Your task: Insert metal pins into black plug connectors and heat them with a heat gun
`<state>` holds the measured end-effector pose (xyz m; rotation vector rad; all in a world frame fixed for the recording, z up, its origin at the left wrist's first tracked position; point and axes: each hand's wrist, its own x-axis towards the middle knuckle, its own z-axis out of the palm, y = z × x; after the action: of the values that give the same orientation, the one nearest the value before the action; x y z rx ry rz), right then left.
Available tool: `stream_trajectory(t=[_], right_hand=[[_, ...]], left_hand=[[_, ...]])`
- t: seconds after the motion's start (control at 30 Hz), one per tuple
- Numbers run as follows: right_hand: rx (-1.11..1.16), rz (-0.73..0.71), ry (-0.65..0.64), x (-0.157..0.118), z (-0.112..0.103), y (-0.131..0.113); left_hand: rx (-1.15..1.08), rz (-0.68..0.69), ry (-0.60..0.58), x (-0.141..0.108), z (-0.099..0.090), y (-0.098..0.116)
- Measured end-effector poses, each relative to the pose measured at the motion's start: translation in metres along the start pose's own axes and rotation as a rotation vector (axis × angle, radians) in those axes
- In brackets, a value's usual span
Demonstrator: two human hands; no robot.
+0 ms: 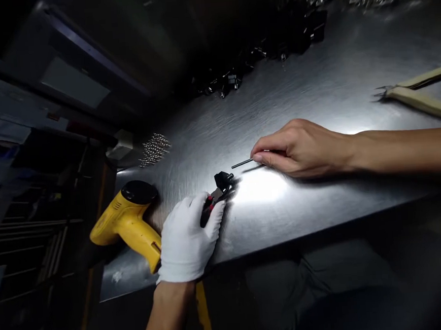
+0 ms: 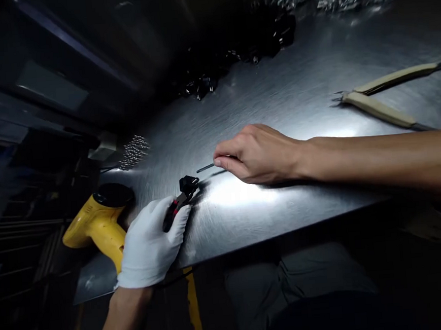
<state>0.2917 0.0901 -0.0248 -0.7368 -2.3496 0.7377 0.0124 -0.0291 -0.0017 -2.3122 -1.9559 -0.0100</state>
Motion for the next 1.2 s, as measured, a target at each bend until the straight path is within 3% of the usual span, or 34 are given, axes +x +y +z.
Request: stream_trajectory(t=[0.07,0.4,0.6,0.77,1.2], right_hand=[[0.074,-0.053,0.036,0.001,0.002,0.004],[0.090,-0.024,-0.055,0.002,0.002,0.004],[0.140,-0.075,-0.105,0.002,0.002,0.005],[0.143,-0.078,-0.097,0.002,0.003,0.005],[0.024,0.013,-0.081,0.004,0.002,0.000]], left_hand=[[-0.005,0.005,-0.012,0.001,0.000,-0.001],[-0.057,0.043,-0.004,-0.003,0.003,-0.010],[-0.085,0.115,-0.051,0.000,0.001,-0.012],[-0.071,0.150,-0.045,0.001,0.001,-0.013],[0.015,-0.014,-0.228,0.013,-0.016,0.009]])
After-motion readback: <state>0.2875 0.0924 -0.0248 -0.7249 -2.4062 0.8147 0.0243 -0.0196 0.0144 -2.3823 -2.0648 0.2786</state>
